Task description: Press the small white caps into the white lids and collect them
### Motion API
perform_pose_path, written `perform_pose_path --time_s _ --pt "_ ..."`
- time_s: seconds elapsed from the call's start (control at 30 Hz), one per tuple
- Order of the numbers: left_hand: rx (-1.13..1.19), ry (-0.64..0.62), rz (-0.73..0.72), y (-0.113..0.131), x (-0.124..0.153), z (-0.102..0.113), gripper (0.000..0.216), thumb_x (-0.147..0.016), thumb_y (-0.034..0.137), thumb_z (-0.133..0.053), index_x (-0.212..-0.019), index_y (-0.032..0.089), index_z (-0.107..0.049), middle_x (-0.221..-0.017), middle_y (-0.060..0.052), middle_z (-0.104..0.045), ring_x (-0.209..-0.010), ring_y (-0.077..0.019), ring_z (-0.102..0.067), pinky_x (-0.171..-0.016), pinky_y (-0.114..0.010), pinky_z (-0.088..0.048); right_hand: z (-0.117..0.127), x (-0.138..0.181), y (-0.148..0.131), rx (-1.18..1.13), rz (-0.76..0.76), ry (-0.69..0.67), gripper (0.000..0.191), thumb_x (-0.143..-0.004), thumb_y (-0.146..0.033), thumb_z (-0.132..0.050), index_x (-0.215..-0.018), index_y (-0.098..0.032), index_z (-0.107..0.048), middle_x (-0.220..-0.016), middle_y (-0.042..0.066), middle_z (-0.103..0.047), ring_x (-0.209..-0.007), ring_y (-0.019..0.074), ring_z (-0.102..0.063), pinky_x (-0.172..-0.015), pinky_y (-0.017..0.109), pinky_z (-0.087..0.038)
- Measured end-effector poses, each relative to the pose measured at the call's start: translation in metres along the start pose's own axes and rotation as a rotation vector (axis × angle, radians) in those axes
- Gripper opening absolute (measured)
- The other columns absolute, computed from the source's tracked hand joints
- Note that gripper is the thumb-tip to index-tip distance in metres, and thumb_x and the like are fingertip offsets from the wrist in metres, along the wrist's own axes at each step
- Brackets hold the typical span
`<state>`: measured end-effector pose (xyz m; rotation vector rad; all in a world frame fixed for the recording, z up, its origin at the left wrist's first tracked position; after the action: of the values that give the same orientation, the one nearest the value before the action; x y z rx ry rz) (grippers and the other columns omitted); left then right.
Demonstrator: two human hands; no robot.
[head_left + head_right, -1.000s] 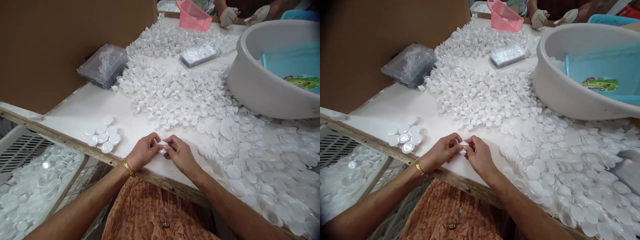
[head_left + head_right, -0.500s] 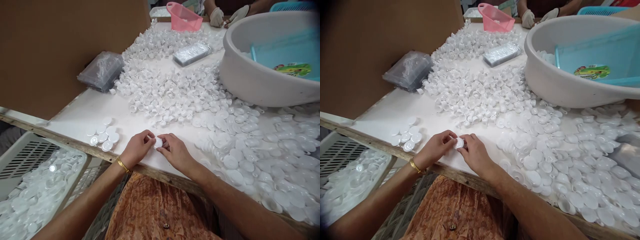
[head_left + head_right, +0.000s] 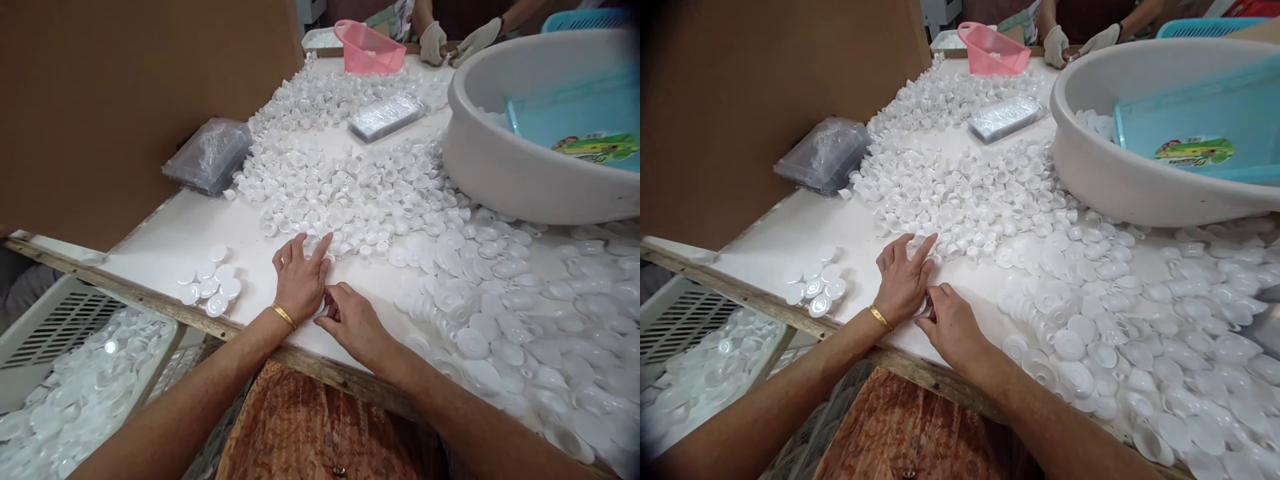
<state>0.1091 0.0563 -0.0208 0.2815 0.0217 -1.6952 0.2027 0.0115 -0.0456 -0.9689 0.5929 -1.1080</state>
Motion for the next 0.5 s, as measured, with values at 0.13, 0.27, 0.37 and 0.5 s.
perform_pose_path --time_s 0.13,0.27,0.37,0.5 --pt "0.028 -0.029 -0.067 0.002 0.0 -0.003 0.045 -0.089 0.038 -0.035 -0.134 0.038 -0.035 -0.134 -0.01 -0.03 -0.123 -0.0298 -0.027 -0.099 -0.051 -0.021 -0.001 -0.001 0.0 0.011 0.007 0.012 0.019 -0.068 -0.007 -0.062 -0.074 -0.019 -0.048 -0.077 -0.001 -0.05 -0.064 0.0112 -0.048 -0.059 0.025 -0.043" --pt "0.044 -0.007 -0.13 0.007 -0.001 -0.001 0.045 -0.088 0.036 -0.039 -0.133 0.04 -0.035 -0.14 -0.007 -0.025 -0.129 -0.0293 -0.021 -0.104 -0.052 -0.011 0.0 -0.003 0.0 0.063 0.018 0.038 0.018 -0.069 -0.009 -0.061 -0.072 -0.019 -0.047 -0.074 -0.001 -0.05 -0.065 0.0128 -0.049 -0.06 0.026 -0.042" --pt "0.059 0.003 -0.152 0.009 -0.001 0.001 0.045 -0.088 0.034 -0.04 -0.132 0.041 -0.036 -0.14 -0.006 -0.027 -0.131 -0.0279 -0.02 -0.105 -0.051 -0.007 0.0 -0.004 -0.001 0.087 0.023 0.027 0.017 -0.069 -0.01 -0.061 -0.072 -0.019 -0.047 -0.073 0.0 -0.05 -0.064 0.013 -0.048 -0.059 0.026 -0.041" --pt "0.043 0.039 -0.142 0.01 0.0 0.004 0.046 -0.088 0.03 -0.041 -0.132 0.042 -0.036 -0.138 -0.006 -0.029 -0.13 -0.0264 -0.022 -0.105 -0.051 -0.007 0.0 -0.006 -0.003 0.104 0.035 0.018 0.019 -0.068 -0.011 -0.063 -0.069 -0.019 -0.046 -0.07 -0.001 -0.05 -0.063 0.0127 -0.048 -0.058 0.026 -0.04"
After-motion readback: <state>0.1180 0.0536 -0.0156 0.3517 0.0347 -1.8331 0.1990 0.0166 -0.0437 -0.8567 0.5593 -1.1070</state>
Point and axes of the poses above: each hand's wrist, its own x-axis away from the middle knuckle, its own z-axis out of the back of the hand, y = z × x, the point moved 6 cm from there along -x, towards the middle knuckle
